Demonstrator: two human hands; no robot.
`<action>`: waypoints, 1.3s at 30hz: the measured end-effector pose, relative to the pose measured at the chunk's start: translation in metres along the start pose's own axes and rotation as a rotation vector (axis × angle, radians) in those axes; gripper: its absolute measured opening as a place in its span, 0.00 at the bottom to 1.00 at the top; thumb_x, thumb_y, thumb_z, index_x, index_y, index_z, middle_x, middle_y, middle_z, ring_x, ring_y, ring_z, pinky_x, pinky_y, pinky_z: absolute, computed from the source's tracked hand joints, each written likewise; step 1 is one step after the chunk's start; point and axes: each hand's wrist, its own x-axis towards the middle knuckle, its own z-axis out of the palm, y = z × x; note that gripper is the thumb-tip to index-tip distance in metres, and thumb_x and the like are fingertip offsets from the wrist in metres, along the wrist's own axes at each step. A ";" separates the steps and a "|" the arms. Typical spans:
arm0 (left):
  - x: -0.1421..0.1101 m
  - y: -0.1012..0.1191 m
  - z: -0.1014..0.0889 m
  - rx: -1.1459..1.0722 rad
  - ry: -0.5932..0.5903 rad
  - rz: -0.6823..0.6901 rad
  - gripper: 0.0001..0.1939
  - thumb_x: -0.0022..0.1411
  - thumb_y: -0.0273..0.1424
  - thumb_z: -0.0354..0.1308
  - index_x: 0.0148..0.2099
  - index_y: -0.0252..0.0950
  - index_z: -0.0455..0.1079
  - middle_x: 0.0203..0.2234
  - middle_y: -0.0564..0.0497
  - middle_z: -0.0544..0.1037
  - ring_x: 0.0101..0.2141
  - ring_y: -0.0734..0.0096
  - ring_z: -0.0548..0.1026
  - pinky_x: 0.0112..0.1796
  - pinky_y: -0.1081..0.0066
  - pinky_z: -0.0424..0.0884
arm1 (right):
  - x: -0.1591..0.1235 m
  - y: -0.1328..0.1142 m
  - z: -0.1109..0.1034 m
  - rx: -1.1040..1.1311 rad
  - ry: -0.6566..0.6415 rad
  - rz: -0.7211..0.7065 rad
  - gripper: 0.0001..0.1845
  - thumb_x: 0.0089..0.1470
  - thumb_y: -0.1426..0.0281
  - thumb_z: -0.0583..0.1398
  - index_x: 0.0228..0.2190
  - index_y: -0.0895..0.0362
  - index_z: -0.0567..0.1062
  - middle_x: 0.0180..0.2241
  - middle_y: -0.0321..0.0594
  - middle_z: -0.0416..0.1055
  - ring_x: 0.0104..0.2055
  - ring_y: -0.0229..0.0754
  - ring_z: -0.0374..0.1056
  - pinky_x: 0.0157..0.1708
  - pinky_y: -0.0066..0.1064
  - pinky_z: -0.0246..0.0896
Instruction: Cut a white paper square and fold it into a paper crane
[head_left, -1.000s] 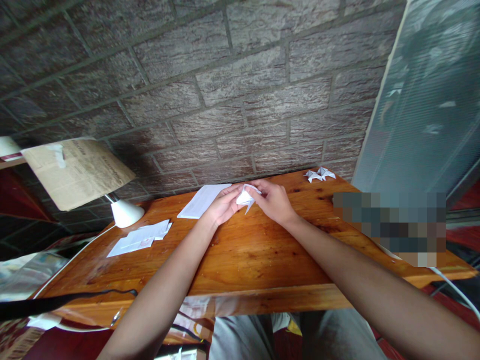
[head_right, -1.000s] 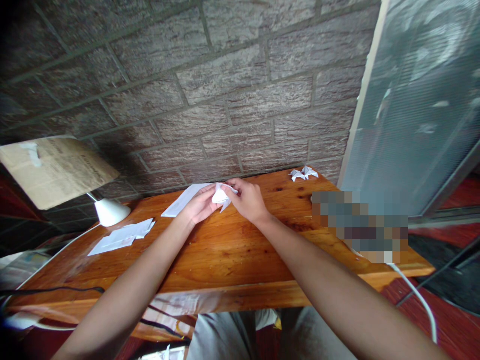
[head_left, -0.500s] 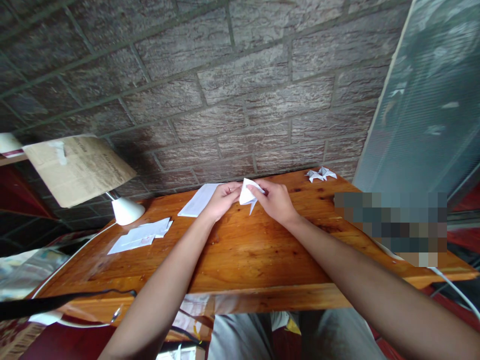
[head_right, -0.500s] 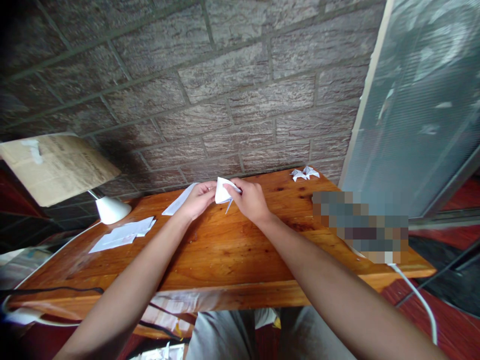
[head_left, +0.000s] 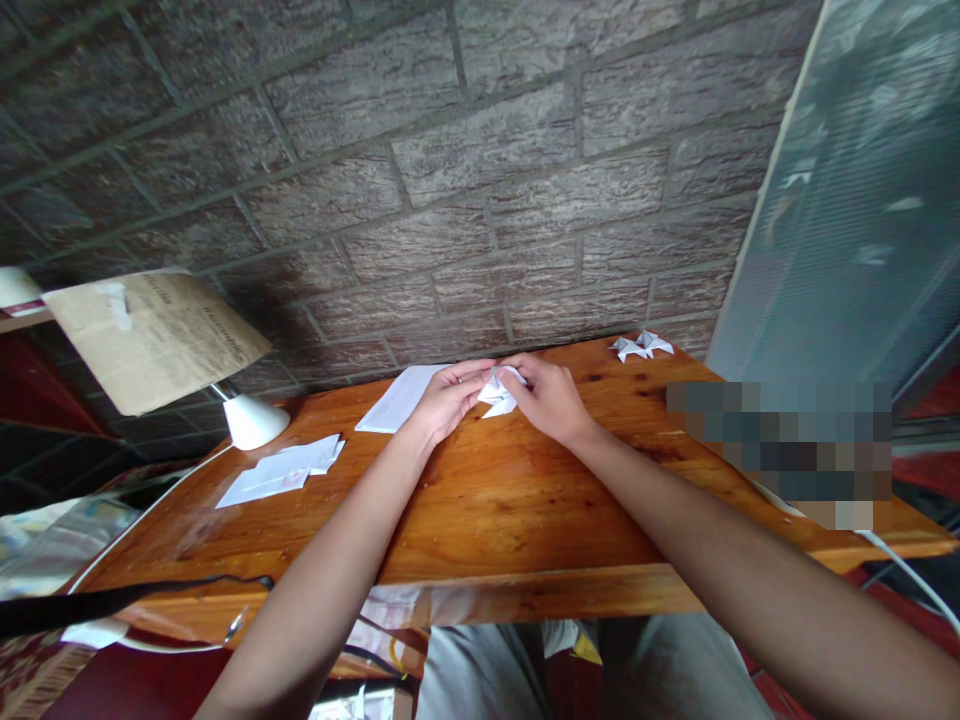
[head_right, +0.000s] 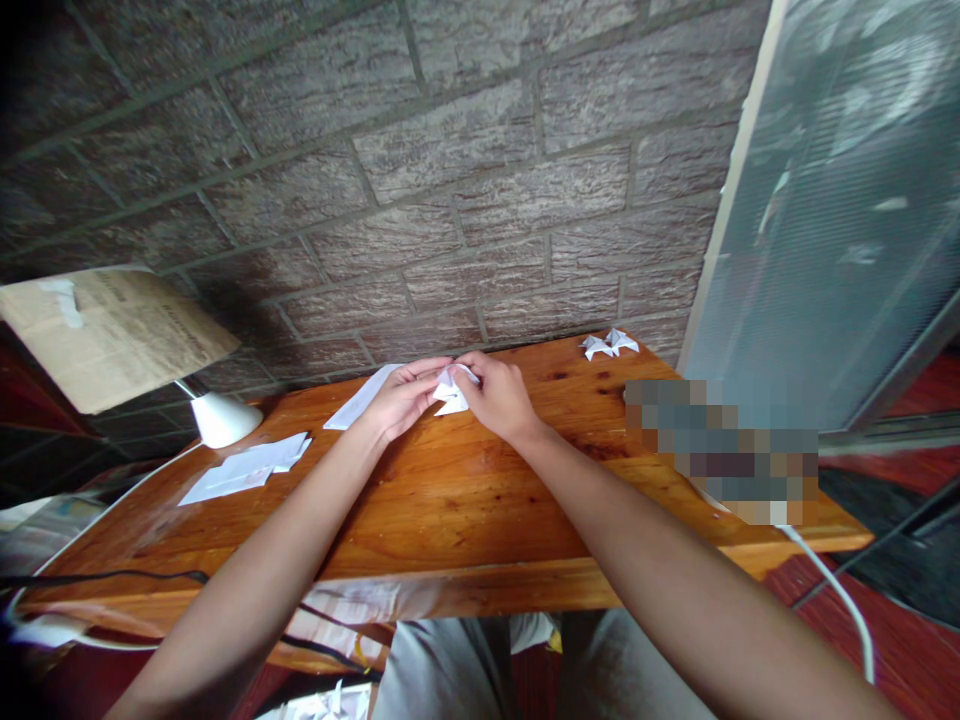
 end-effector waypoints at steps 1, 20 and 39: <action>0.000 0.000 0.000 0.012 0.011 0.025 0.18 0.42 0.28 0.72 0.39 0.32 0.78 0.31 0.47 0.82 0.32 0.70 0.78 0.41 0.70 0.71 | 0.000 0.001 0.001 0.011 -0.013 0.000 0.11 0.57 0.66 0.57 0.38 0.55 0.77 0.31 0.37 0.79 0.30 0.39 0.72 0.31 0.27 0.61; 0.004 -0.004 -0.001 0.139 0.073 0.204 0.14 0.45 0.30 0.71 0.37 0.35 0.79 0.29 0.49 0.82 0.30 0.70 0.77 0.39 0.70 0.69 | 0.005 0.009 0.000 0.173 -0.063 -0.007 0.14 0.53 0.73 0.57 0.41 0.54 0.78 0.33 0.37 0.78 0.33 0.41 0.73 0.36 0.31 0.67; 0.002 -0.001 -0.002 0.167 -0.050 0.136 0.15 0.48 0.38 0.69 0.34 0.32 0.77 0.27 0.51 0.79 0.28 0.73 0.73 0.35 0.72 0.68 | 0.001 0.004 0.001 0.181 -0.059 0.056 0.13 0.54 0.60 0.61 0.37 0.56 0.75 0.28 0.37 0.78 0.21 0.36 0.69 0.24 0.25 0.62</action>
